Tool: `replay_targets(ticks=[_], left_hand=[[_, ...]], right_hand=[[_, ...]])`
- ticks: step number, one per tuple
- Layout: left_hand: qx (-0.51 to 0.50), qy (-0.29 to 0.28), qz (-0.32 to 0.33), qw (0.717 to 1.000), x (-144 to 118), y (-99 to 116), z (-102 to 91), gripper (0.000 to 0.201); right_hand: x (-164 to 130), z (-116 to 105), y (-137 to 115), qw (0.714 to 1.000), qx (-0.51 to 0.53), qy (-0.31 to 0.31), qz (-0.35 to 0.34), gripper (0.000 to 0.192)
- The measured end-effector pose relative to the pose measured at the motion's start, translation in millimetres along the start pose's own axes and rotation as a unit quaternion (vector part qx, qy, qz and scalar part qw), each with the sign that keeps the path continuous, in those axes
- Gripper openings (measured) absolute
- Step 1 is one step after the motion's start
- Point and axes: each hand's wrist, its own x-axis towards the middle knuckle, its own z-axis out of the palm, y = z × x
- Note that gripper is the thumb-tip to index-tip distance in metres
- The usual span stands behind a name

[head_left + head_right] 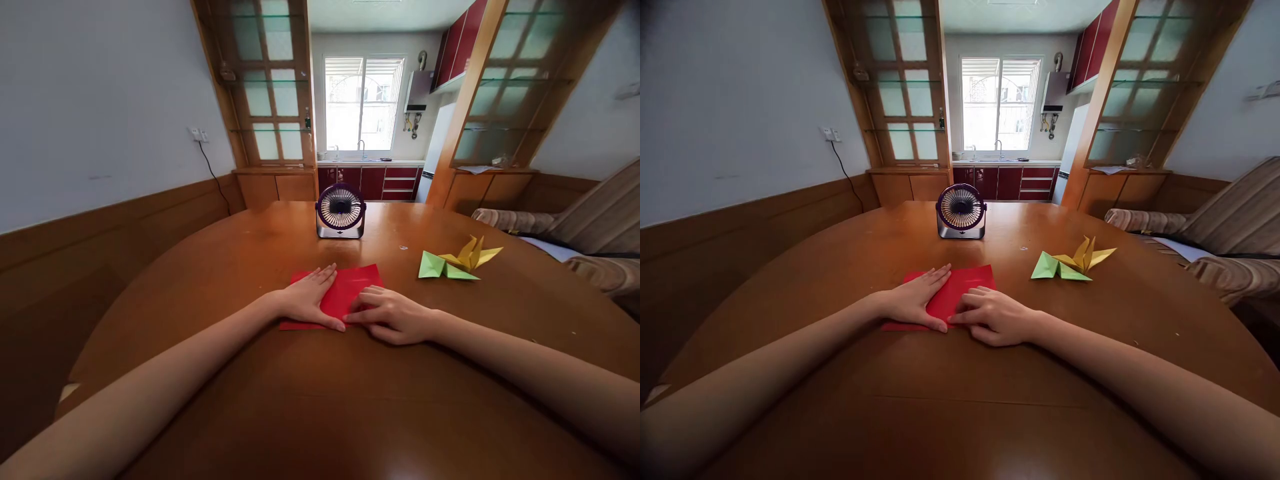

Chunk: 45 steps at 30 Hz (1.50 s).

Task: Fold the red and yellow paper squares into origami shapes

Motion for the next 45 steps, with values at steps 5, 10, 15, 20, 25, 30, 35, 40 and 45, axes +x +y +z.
replay_targets(ticks=[5, 10, 15, 20, 25, 30, 35, 40, 45], left_hand=[[-0.002, -0.002, 0.000, 1.000, -1, 2, -1.5, 0.129], [0.000, -0.007, -0.007, 1.000, -2, 4, -3.2, 0.130], [-0.004, -0.002, -0.003, 1.000, -2, 2, -1.4, 0.130], [-0.008, 0.014, 0.010, 1.000, -1, -5, 3.2, 0.128], [-0.007, 0.010, 0.009, 1.000, -2, -3, 1.4, 0.126], [-0.010, 0.002, 0.001, 1.000, -3, 1, -2.1, 0.128], [-0.010, -0.001, 0.003, 1.000, -2, 2, -2.6, 0.128], [-0.011, 0.005, 0.012, 1.000, -2, 0, -1.2, 0.127], [-0.012, 0.014, 0.017, 1.000, -1, -1, 0.9, 0.126]], right_hand=[[0, -3, -2, 1.000, -0.004, -0.016, -0.007, 0.039], [-1, -5, -3, 0.999, -0.028, -0.013, -0.037, 0.036], [-7, -10, -4, 0.998, -0.045, -0.028, -0.039, 0.033], [-23, -24, -7, 0.999, -0.035, -0.030, -0.007, 0.029], [-36, -37, -12, 0.998, 0.019, -0.039, 0.046, 0.024], [-39, -42, -9, 0.992, 0.088, -0.041, 0.075, 0.027], [-44, -46, 0, 0.974, 0.179, 0.015, 0.139, 0.044], [-21, -34, 4, 0.968, 0.134, 0.125, 0.174, 0.034], [7, 4, 17, 0.979, 0.041, 0.078, 0.182, 0.046]])
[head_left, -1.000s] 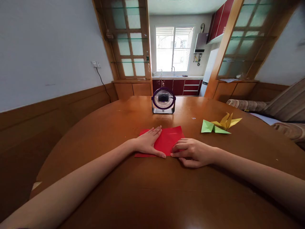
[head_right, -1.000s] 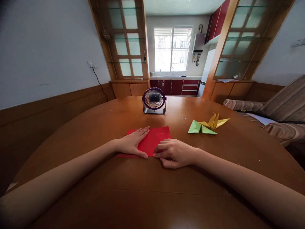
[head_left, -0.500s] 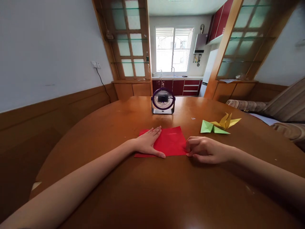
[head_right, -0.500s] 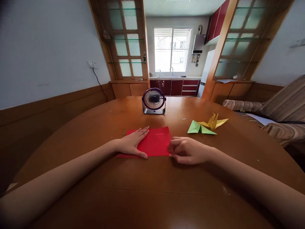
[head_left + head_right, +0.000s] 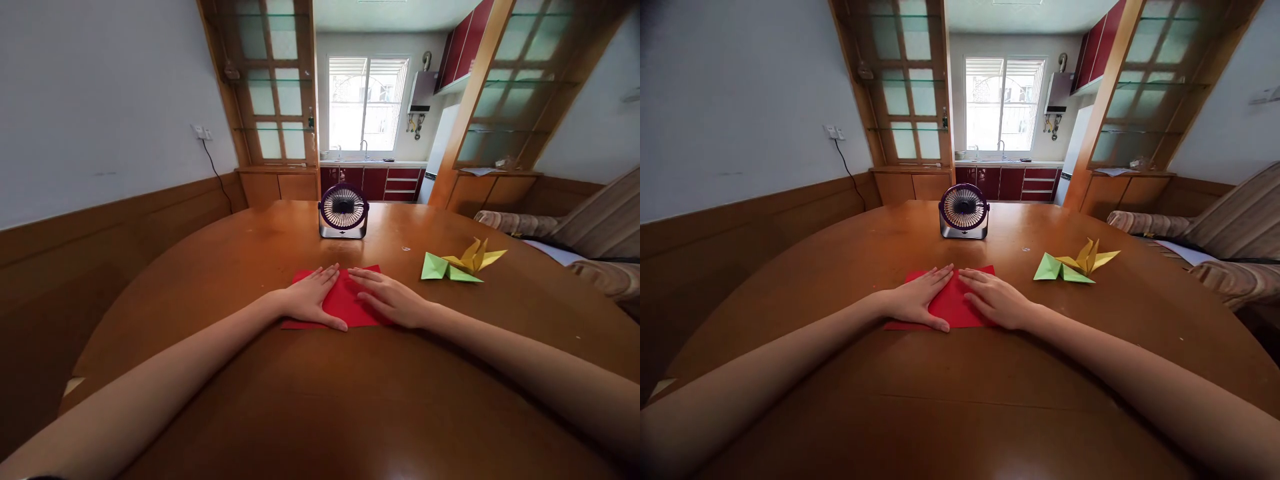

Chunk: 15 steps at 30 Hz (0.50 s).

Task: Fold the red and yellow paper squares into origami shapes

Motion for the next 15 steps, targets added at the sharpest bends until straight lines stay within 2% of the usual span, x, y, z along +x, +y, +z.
replay_targets(ticks=[3, 6, 11, 15], left_hand=[[0.000, 0.003, -0.001, 1.000, 0, 1, 0.1, 0.126], [0.001, 0.002, -0.005, 1.000, -1, 3, -0.9, 0.125], [0.015, 0.014, 0.005, 1.000, -7, 3, -2.3, 0.124], [0.028, 0.010, 0.002, 1.000, -20, -9, -1.6, 0.120]], right_hand=[[3, 15, 9, 0.997, -0.034, -0.060, 0.028, 0.057], [1, 18, 14, 0.994, -0.044, -0.091, 0.036, 0.061], [0, 17, 15, 0.991, -0.066, -0.108, 0.037, 0.065], [0, 19, 16, 0.993, -0.069, -0.096, 0.027, 0.063]])
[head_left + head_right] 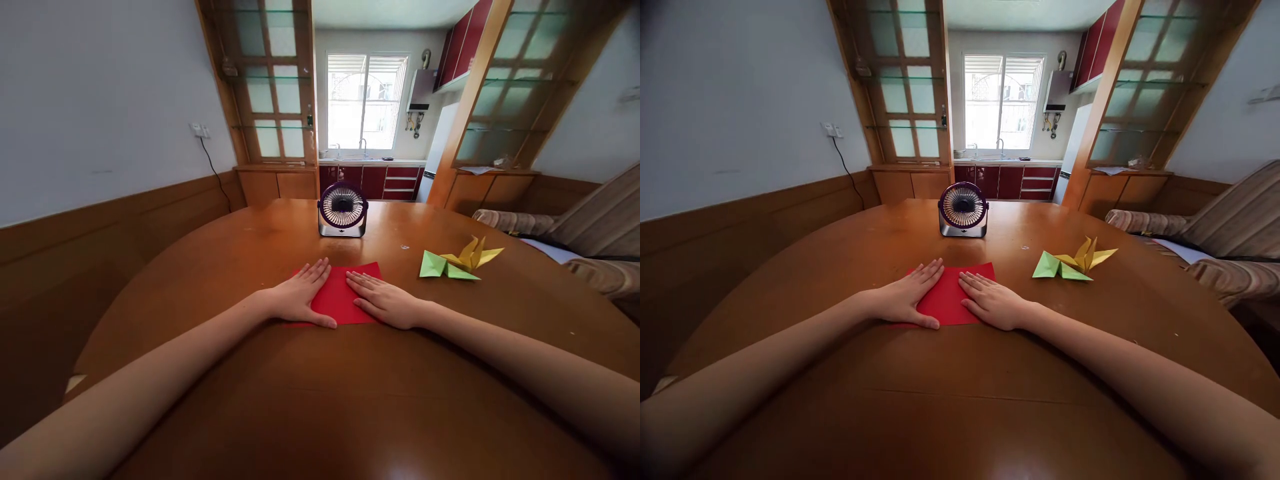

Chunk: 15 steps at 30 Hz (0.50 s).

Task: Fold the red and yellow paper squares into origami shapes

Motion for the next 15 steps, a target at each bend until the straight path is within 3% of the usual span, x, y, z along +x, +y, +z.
replay_targets(ticks=[9, 15], left_hand=[[0.028, -0.009, -0.051, 0.998, -37, -26, -2.3, 0.118], [0.035, -0.051, -0.110, 0.992, -60, -38, -7.5, 0.120]], right_hand=[[0, -1, 1, 1.000, -0.005, -0.001, -0.007, 0.061], [-1, -1, 1, 1.000, -0.005, -0.002, -0.004, 0.061]])
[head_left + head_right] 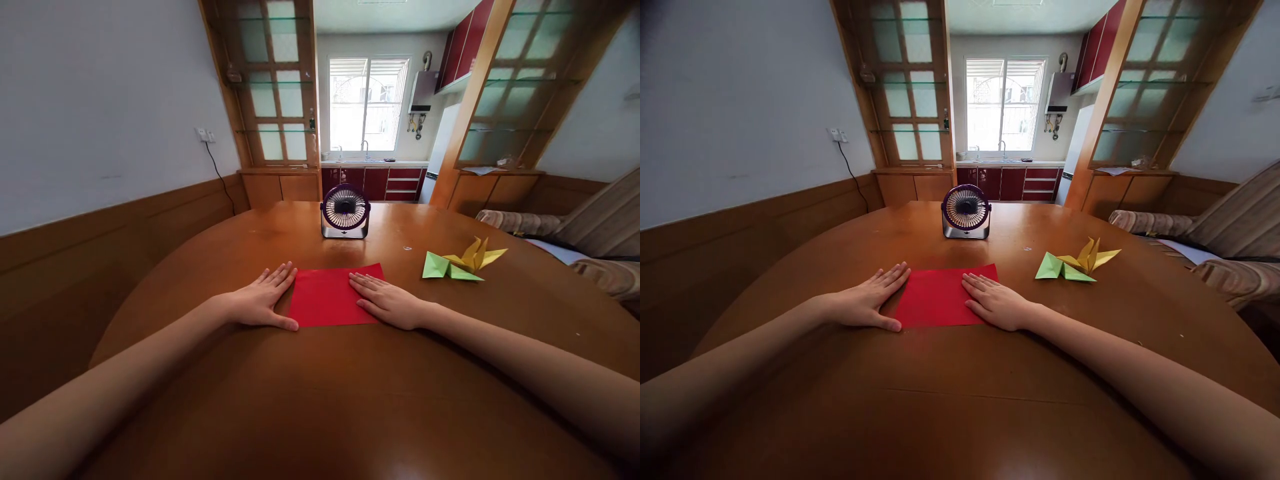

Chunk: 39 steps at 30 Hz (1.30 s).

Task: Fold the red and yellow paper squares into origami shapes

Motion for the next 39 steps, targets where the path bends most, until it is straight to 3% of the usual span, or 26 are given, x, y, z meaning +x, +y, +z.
replay_targets(ticks=[5, 8, 10, 15, 18, 21, 25, 35, 39], left_hand=[[0.003, -0.002, -0.005, 1.000, -7, -12, -2.8, 0.119], [-0.005, 0.008, 0.012, 1.000, -5, -6, -10.0, 0.122], [-0.028, 0.035, 0.015, 0.999, 1, 8, -14.6, 0.119], [-0.076, 0.133, 0.056, 0.987, 33, 64, -10.6, 0.073], [-0.064, 0.173, 0.039, 0.982, 58, 92, 0.3, 0.064], [-0.054, 0.174, 0.015, 0.983, 74, 103, 10.5, 0.061], [-0.043, 0.147, -0.002, 0.988, 78, 97, 18.5, 0.063], [-0.023, 0.138, -0.091, 0.986, 61, 50, 22.0, 0.079], [-0.019, 0.141, -0.110, 0.984, 56, 44, 20.8, 0.082]], right_hand=[[1, -2, -2, 1.000, -0.003, -0.012, 0.008, 0.063], [1, -4, -6, 0.999, -0.012, -0.026, 0.021, 0.066], [1, -5, -7, 0.999, -0.015, -0.030, 0.025, 0.067], [0, -4, -9, 0.999, -0.019, -0.019, 0.037, 0.069], [-1, -4, -9, 0.998, -0.024, -0.017, 0.052, 0.072], [0, -4, -9, 0.998, -0.025, -0.025, 0.054, 0.074], [0, -2, -8, 0.998, -0.029, -0.026, 0.056, 0.078], [0, 2, -5, 0.997, -0.019, -0.011, 0.078, 0.078], [-2, 2, -3, 0.996, -0.013, -0.006, 0.083, 0.078]])
